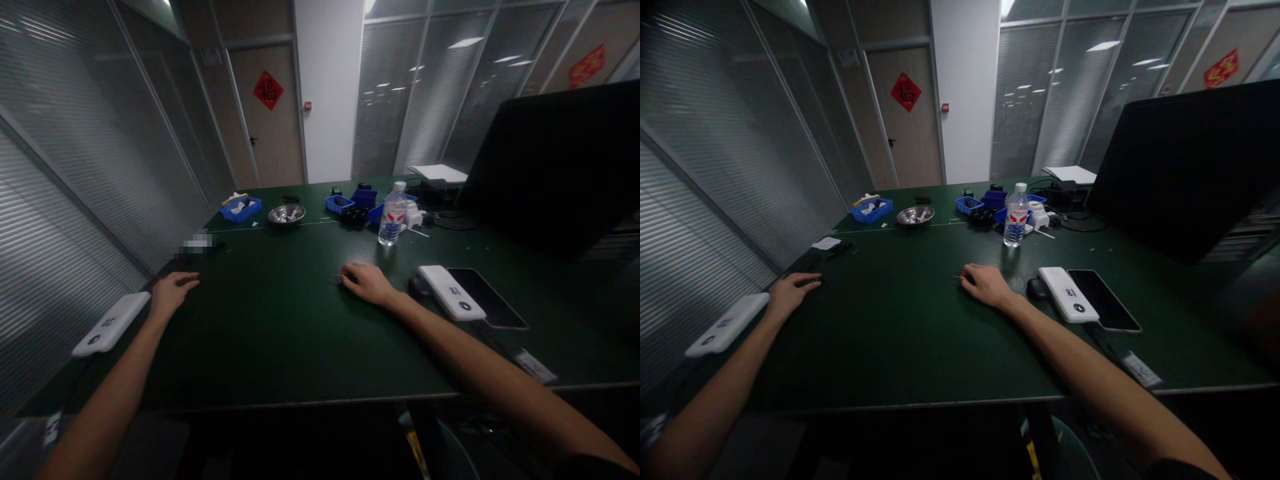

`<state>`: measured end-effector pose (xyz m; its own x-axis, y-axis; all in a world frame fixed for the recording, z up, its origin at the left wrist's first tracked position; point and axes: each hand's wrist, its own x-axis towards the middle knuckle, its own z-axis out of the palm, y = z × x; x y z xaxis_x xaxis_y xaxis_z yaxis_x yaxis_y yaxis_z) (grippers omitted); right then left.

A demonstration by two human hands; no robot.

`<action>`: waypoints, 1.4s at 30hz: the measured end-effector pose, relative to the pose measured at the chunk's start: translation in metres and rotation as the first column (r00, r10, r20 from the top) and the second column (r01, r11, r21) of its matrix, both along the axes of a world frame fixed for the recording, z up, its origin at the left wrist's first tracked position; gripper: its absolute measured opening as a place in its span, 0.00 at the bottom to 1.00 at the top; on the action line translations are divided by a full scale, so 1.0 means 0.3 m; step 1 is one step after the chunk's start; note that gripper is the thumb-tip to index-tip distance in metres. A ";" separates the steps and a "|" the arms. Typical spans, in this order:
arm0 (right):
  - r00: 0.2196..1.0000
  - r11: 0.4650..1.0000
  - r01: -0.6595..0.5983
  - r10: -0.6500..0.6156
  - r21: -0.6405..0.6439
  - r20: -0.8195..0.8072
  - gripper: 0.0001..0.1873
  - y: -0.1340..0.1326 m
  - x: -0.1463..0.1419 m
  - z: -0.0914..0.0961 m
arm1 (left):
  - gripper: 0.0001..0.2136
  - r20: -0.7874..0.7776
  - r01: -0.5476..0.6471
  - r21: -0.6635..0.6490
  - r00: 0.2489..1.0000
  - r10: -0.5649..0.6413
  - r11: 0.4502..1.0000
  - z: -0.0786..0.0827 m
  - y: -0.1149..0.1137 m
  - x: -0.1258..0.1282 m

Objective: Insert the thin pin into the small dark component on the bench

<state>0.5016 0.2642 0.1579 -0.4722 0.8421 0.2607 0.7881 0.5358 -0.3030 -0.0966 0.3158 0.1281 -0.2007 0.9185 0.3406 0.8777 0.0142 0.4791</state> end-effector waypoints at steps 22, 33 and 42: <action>1.000 0.999 -0.007 0.007 -0.038 -0.001 0.12 -0.013 -0.002 0.024 | 0.15 -0.084 0.086 0.077 0.993 -0.079 0.993 -0.024 -0.015 0.010; 1.000 1.000 -0.004 0.004 -0.015 0.012 0.11 0.001 -0.001 0.003 | 0.19 -0.423 0.148 0.021 0.897 -0.125 0.989 0.012 -0.053 0.071; 1.000 1.000 0.007 -0.006 -0.013 0.023 0.11 -0.008 -0.002 0.012 | 0.21 -0.286 0.121 0.058 0.953 -0.100 0.991 0.029 -0.081 0.081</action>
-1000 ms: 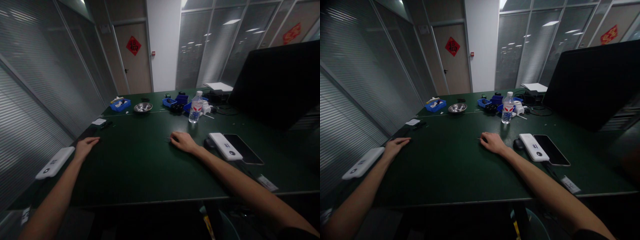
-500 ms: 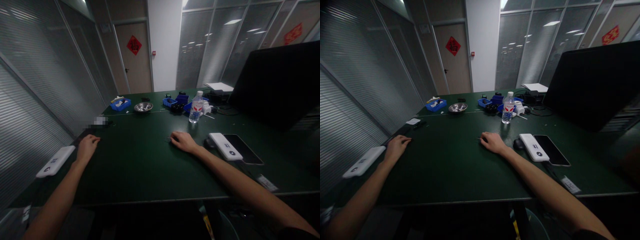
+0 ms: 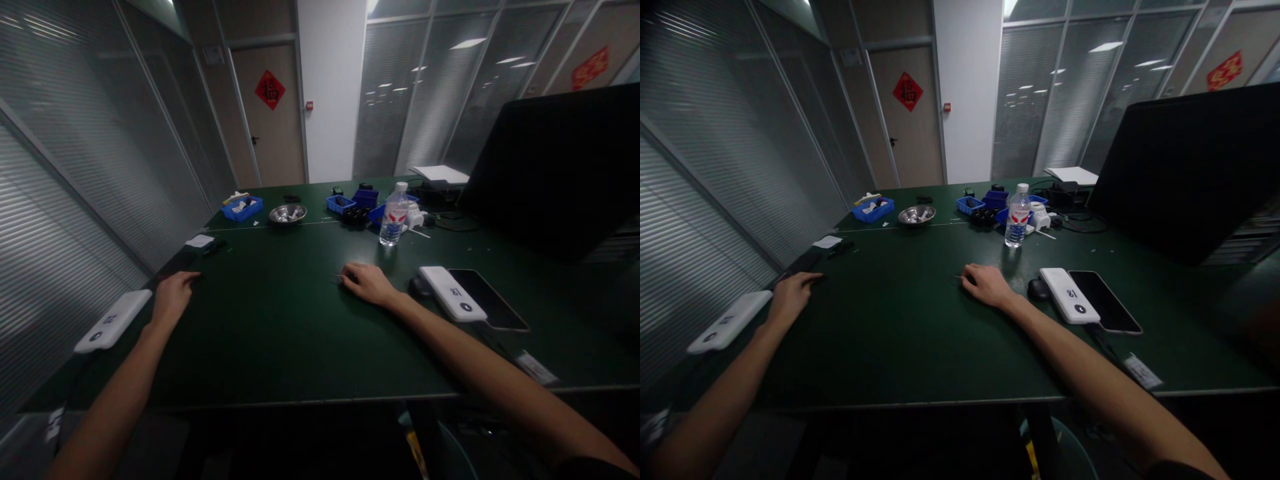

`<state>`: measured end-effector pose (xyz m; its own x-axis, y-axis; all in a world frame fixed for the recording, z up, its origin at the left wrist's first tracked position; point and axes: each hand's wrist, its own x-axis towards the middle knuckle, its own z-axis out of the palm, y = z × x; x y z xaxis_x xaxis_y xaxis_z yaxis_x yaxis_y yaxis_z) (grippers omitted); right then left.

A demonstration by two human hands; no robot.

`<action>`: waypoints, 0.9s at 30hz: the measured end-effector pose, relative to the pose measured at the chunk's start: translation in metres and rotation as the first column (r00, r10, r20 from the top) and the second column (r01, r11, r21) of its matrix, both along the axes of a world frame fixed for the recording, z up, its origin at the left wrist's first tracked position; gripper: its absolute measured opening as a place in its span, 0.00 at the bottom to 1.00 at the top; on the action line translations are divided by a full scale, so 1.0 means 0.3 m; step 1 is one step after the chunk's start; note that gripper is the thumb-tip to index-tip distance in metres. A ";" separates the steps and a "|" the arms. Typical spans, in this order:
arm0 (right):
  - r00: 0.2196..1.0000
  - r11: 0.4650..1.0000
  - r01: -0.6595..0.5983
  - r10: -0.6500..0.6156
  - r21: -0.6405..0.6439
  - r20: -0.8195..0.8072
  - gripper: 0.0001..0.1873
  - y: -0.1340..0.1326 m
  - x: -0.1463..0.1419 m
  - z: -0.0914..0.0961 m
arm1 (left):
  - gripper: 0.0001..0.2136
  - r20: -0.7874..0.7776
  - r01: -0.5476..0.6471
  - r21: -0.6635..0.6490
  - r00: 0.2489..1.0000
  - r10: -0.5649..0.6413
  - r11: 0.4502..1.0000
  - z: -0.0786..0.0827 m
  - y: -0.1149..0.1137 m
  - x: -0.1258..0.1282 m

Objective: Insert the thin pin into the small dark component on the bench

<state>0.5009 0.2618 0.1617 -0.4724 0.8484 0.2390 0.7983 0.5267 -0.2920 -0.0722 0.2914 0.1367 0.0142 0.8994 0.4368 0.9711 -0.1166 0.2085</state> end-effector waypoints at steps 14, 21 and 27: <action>1.000 1.000 -0.016 0.016 -0.006 -0.007 0.11 0.005 0.001 -0.005 | 0.16 0.380 -0.179 0.102 0.916 0.128 0.979 0.015 0.000 -0.023; 1.000 1.000 0.002 -0.002 -0.004 0.009 0.11 0.003 -0.002 -0.004 | 0.20 0.644 0.441 -0.127 0.718 -0.264 0.888 0.081 -0.036 0.443; 1.000 1.000 0.005 -0.004 -0.011 0.017 0.11 -0.004 -0.004 0.006 | 0.15 0.618 0.752 -0.232 0.604 -0.504 0.617 0.078 -0.068 0.886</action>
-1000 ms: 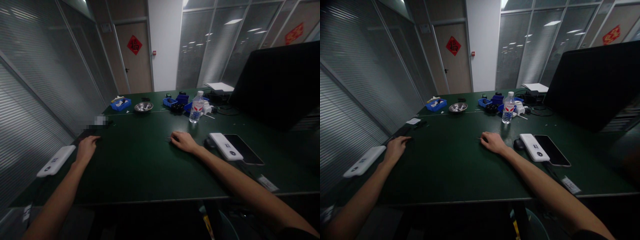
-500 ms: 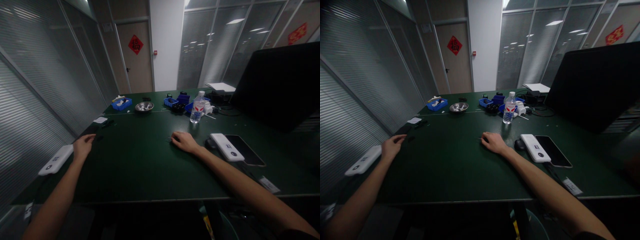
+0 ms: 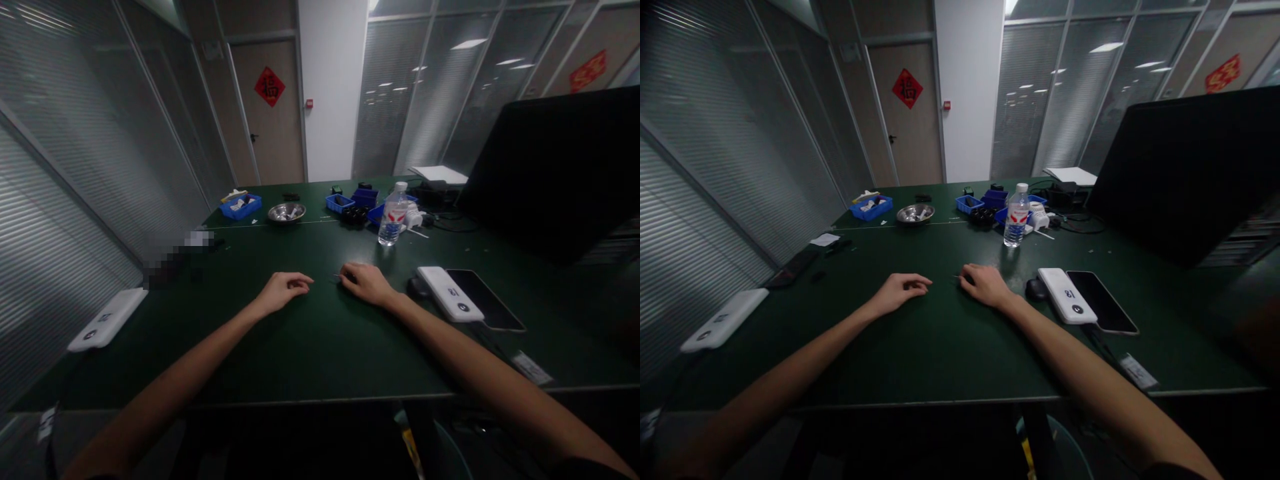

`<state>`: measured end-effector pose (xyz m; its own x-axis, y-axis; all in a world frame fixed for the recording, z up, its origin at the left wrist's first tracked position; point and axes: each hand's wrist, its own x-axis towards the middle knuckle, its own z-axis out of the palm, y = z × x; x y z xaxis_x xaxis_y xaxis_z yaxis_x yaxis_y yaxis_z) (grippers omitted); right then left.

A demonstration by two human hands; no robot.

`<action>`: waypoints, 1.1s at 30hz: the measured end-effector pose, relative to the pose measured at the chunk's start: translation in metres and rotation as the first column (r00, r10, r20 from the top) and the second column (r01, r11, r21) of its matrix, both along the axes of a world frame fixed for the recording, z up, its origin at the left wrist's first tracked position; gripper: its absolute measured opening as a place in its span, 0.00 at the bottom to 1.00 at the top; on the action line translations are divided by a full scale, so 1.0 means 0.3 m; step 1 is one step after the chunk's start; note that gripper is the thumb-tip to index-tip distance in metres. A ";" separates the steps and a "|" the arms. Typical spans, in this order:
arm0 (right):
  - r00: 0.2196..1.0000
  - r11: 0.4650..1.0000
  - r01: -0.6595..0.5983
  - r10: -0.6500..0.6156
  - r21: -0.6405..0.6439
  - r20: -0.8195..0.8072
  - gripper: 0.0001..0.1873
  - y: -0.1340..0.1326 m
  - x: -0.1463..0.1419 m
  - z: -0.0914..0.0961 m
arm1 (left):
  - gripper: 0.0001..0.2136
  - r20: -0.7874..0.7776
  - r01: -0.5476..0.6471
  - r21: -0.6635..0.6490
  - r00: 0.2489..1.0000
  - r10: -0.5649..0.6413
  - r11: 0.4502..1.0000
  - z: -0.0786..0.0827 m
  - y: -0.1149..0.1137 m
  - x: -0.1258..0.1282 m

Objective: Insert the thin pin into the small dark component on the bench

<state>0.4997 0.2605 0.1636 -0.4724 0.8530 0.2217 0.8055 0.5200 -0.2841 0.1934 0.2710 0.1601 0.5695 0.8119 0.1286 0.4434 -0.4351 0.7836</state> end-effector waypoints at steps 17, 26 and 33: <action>1.000 1.000 -0.001 0.001 -0.010 0.005 0.10 0.006 0.000 -0.003 | 0.15 0.002 -0.067 0.112 0.998 0.067 0.991 -0.040 0.008 -0.037; 1.000 1.000 -0.021 0.020 -0.018 -0.013 0.11 0.002 0.003 0.005 | 0.13 0.004 -0.165 0.163 0.986 0.167 0.973 -0.014 0.044 -0.087; 1.000 1.000 -0.016 0.016 -0.017 -0.009 0.11 0.002 0.000 0.003 | 0.13 -0.175 0.019 0.223 0.984 0.021 0.975 0.001 0.019 -0.094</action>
